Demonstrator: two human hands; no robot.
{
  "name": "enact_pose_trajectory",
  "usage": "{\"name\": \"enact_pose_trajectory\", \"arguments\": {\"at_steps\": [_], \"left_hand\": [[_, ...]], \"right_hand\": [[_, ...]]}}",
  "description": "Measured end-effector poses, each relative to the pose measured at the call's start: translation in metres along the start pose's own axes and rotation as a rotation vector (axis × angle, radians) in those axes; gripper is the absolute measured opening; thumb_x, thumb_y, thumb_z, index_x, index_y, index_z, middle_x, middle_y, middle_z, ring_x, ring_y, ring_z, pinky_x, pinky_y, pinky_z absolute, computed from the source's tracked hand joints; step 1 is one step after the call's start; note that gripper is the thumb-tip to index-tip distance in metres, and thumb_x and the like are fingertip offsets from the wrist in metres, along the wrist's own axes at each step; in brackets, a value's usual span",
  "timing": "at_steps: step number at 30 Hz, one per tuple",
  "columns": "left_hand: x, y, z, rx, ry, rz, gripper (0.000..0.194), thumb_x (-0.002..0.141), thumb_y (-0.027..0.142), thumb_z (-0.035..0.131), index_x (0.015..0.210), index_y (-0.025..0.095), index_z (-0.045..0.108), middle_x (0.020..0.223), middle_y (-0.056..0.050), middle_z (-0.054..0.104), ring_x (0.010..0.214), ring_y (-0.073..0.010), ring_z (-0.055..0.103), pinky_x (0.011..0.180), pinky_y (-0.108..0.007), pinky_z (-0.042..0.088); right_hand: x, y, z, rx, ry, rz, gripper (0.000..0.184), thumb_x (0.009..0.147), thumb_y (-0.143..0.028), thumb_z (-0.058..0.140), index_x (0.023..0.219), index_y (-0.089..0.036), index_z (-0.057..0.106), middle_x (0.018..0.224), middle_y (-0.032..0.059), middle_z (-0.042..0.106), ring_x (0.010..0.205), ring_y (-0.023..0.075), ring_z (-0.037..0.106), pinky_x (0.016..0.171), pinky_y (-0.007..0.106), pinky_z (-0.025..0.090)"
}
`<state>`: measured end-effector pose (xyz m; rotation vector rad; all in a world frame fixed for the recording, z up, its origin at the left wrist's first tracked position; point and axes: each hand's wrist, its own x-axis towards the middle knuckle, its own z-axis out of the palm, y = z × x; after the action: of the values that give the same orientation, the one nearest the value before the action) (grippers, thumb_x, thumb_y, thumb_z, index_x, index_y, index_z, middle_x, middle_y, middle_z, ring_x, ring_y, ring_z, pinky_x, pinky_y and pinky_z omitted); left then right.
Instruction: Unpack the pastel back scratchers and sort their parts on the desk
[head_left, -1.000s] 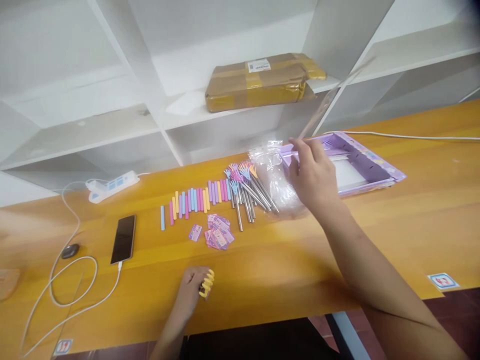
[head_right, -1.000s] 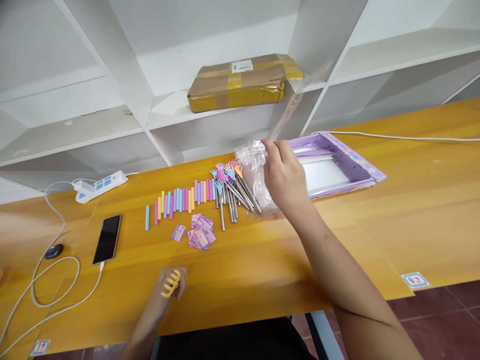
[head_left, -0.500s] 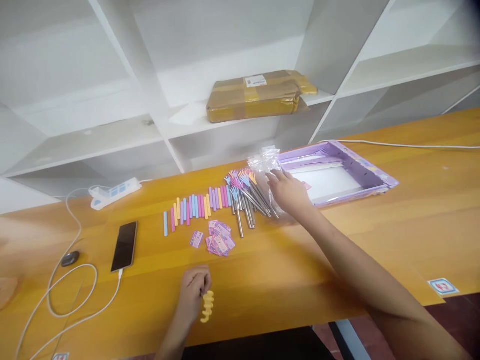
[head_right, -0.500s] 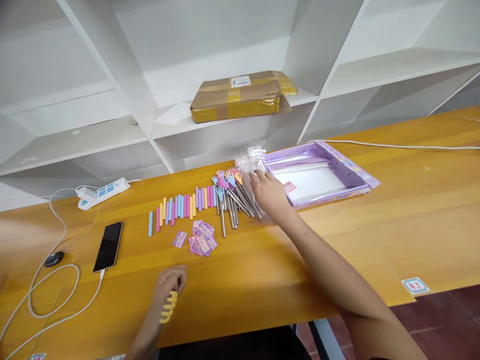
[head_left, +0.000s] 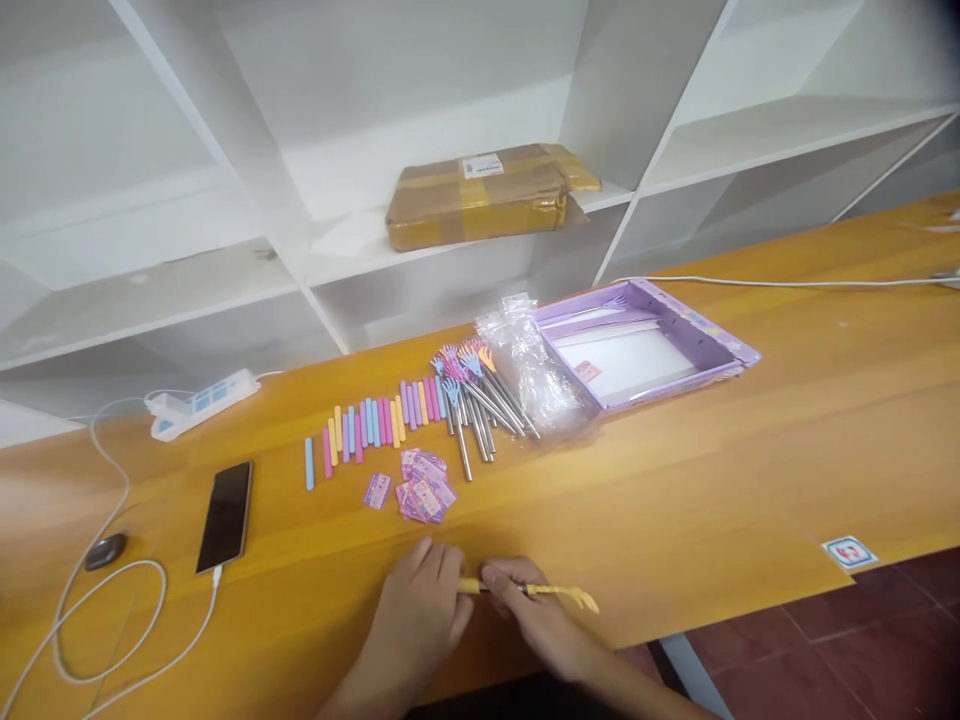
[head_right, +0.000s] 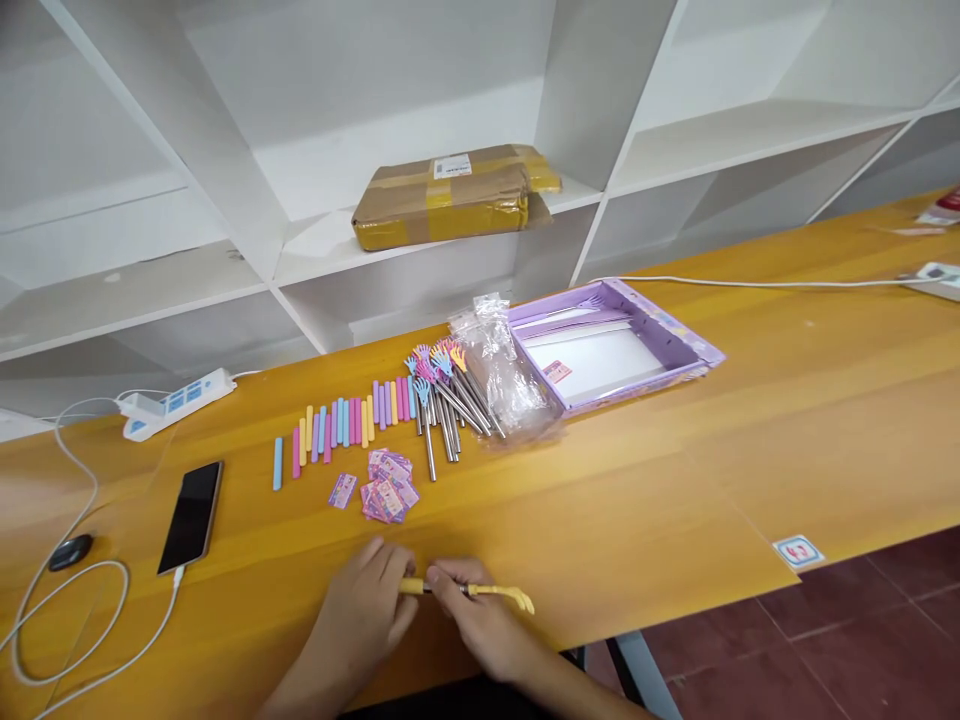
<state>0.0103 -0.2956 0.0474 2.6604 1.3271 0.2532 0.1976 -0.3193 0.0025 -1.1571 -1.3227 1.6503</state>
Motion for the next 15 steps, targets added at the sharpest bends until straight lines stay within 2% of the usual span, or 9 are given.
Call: {"name": "enact_pose_trajectory", "arguments": {"at_steps": [4,6,9,13,15], "left_hand": [[0.0,-0.013,0.014,0.083,-0.138,-0.115,0.016,0.104,0.018,0.055,0.097,0.022,0.069,0.077,-0.007,0.074,0.067,-0.0256,0.072,0.059,-0.033,0.047],[-0.002,-0.018,0.017,0.115,-0.217,-0.137,0.022,0.103,0.013,0.055,0.113,0.02,0.073,0.082,-0.009,0.078,0.065,-0.0269,0.075,0.057,-0.032,0.048],[-0.008,-0.021,0.017,0.163,-0.283,-0.123,0.045,0.096,0.003,0.056,0.136,0.019,0.069,0.096,-0.013,0.082,0.075,-0.0291,0.08,0.061,-0.032,0.056],[-0.021,-0.025,0.012,0.124,-0.31,-0.072,0.05,0.096,0.004,0.047,0.137,0.02,0.071,0.098,-0.014,0.082,0.077,-0.0318,0.081,0.062,-0.037,0.061],[-0.031,-0.041,0.003,0.068,-0.32,-0.082,0.05,0.098,0.008,0.044,0.136,0.023,0.072,0.1,-0.015,0.082,0.08,-0.0344,0.081,0.065,-0.041,0.062]], "right_hand": [[-0.002,-0.002,0.002,0.031,-0.056,0.038,0.07,0.102,-0.084,0.041,0.067,-0.023,0.038,0.063,-0.0042,0.034,0.062,0.0137,0.031,0.059,0.03,0.026],[-0.002,-0.008,0.002,0.037,-0.046,0.045,0.071,0.101,-0.085,0.042,0.066,-0.024,0.037,0.06,-0.0048,0.033,0.059,0.0129,0.028,0.056,0.03,0.024],[-0.004,-0.015,0.007,0.015,-0.031,0.057,0.072,0.1,-0.085,0.044,0.065,-0.023,0.037,0.058,-0.0046,0.033,0.057,0.0125,0.027,0.054,0.03,0.022],[-0.01,-0.016,0.02,-0.009,-0.042,0.081,0.073,0.096,-0.087,0.043,0.063,-0.023,0.036,0.056,-0.002,0.034,0.055,0.0152,0.03,0.054,0.032,0.026],[-0.016,-0.015,0.013,-0.06,-0.009,0.074,0.068,0.094,-0.082,0.045,0.059,-0.024,0.039,0.054,0.0009,0.039,0.052,0.0199,0.036,0.051,0.037,0.03]]}}
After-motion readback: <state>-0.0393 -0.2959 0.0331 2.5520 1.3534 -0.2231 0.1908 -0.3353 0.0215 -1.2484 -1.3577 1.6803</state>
